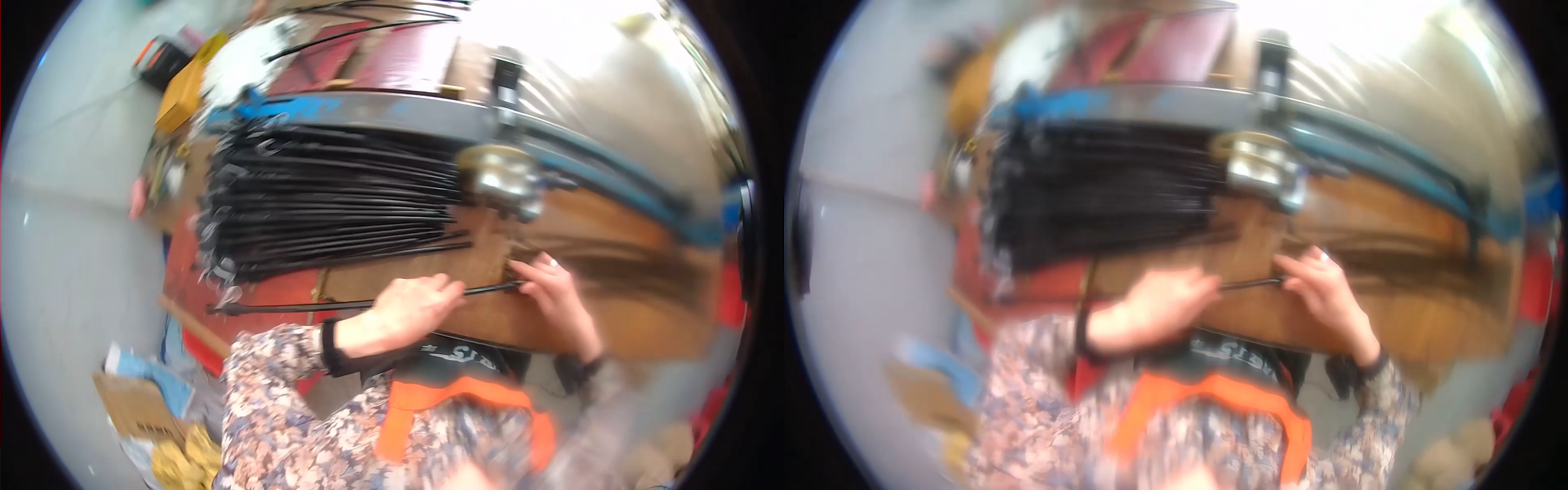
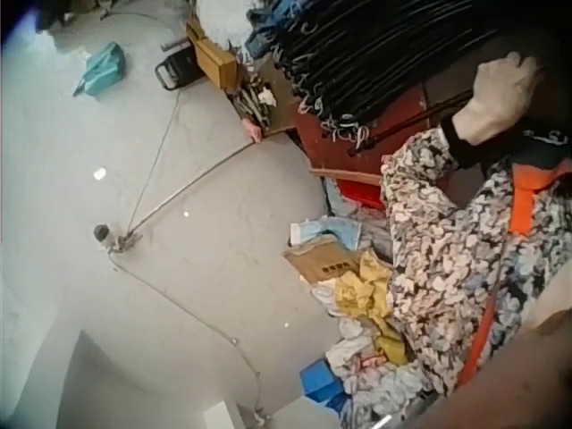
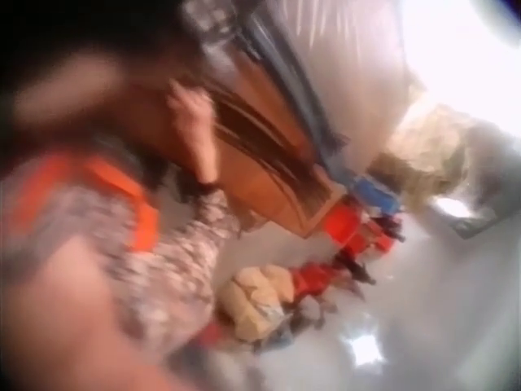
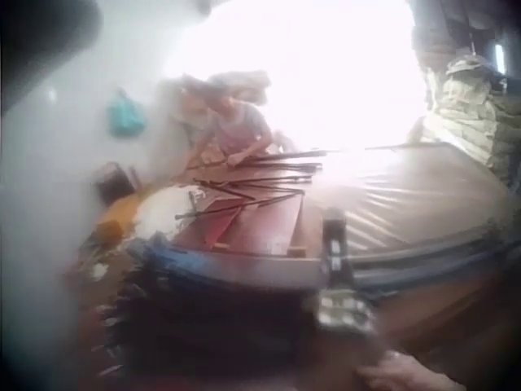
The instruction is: Manually feeding and processing thin metal rods through a fabrication machine on a workbench.
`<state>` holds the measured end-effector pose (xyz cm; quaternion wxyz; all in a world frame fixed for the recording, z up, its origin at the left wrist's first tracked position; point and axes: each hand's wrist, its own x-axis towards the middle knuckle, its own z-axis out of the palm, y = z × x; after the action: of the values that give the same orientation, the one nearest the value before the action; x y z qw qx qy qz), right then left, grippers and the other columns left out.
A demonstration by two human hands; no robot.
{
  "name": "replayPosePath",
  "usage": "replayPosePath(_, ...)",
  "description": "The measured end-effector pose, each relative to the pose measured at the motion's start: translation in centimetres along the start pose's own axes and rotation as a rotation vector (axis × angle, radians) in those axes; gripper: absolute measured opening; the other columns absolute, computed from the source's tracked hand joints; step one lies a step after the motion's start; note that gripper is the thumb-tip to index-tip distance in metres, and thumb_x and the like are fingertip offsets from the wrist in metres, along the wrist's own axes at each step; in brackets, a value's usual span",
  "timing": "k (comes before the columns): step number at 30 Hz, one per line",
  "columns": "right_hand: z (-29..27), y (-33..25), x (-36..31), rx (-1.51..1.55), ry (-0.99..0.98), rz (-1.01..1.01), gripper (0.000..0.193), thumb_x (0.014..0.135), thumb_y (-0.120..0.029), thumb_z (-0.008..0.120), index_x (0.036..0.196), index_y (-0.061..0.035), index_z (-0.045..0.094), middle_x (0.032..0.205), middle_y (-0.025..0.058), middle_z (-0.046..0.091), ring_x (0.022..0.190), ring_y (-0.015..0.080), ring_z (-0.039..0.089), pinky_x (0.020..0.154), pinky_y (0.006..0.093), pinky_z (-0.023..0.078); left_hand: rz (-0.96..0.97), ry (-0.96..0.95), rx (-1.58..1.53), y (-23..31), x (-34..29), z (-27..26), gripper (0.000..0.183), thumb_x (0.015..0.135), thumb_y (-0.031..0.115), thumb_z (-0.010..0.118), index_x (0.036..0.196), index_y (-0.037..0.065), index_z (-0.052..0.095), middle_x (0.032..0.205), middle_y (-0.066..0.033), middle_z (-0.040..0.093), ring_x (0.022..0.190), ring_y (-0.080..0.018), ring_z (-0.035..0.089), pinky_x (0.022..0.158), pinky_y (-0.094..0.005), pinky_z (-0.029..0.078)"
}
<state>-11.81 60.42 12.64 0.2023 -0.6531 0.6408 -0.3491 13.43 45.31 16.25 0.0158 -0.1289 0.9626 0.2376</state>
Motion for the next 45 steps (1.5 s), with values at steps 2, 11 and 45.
replayPosePath(2, -0.9, -0.7, -0.5, -0.219, 0.088, -0.261, 0.052, 0.067, 0.004, 0.074, 0.119, -0.0008, 0.068, 0.082, 0.008, 0.064, 0.082, 0.0294, 0.059, 0.072, 0.0399, 0.051, 0.063, -0.055, -0.018, -0.3, 1.5, -1.1, 0.021, 0.098, 0.028, 0.056, 0.101, 0.007, 0.061, 0.087, -0.0153, 0.067, 0.072, -0.035, 0.068, 0.058, -0.0456, 0.055)
replayPosePath(11, -9.8, 8.0, -6.9, -0.634, 0.798, 0.294, 0.056, 0.084, -0.023, 0.08, 0.135, -0.0085, 0.061, 0.081, 0.0083, 0.066, 0.064, 0.0186, 0.064, 0.056, 0.0297, 0.051, 0.438, 0.354, 0.511, 3.7, 12.8, -12.6, 0.024, 0.084, 0.002, 0.068, 0.107, 0.006, 0.062, 0.079, -0.0115, 0.058, 0.068, -0.0333, 0.061, 0.058, -0.0428, 0.051)
replayPosePath(45, -7.3, 2.5, 2.4, -0.324, 0.762, -0.181, 0.043, 0.087, -0.021, 0.075, 0.127, -0.0063, 0.069, 0.074, 0.0047, 0.063, 0.06, 0.0162, 0.055, 0.054, 0.0287, 0.047, 0.442, 0.408, 0.535, 1.1, 11.1, -16.3, 0.031, 0.079, -0.002, 0.068, 0.109, 0.005, 0.067, 0.074, -0.0096, 0.051, 0.07, -0.0273, 0.054, 0.062, -0.0408, 0.045)
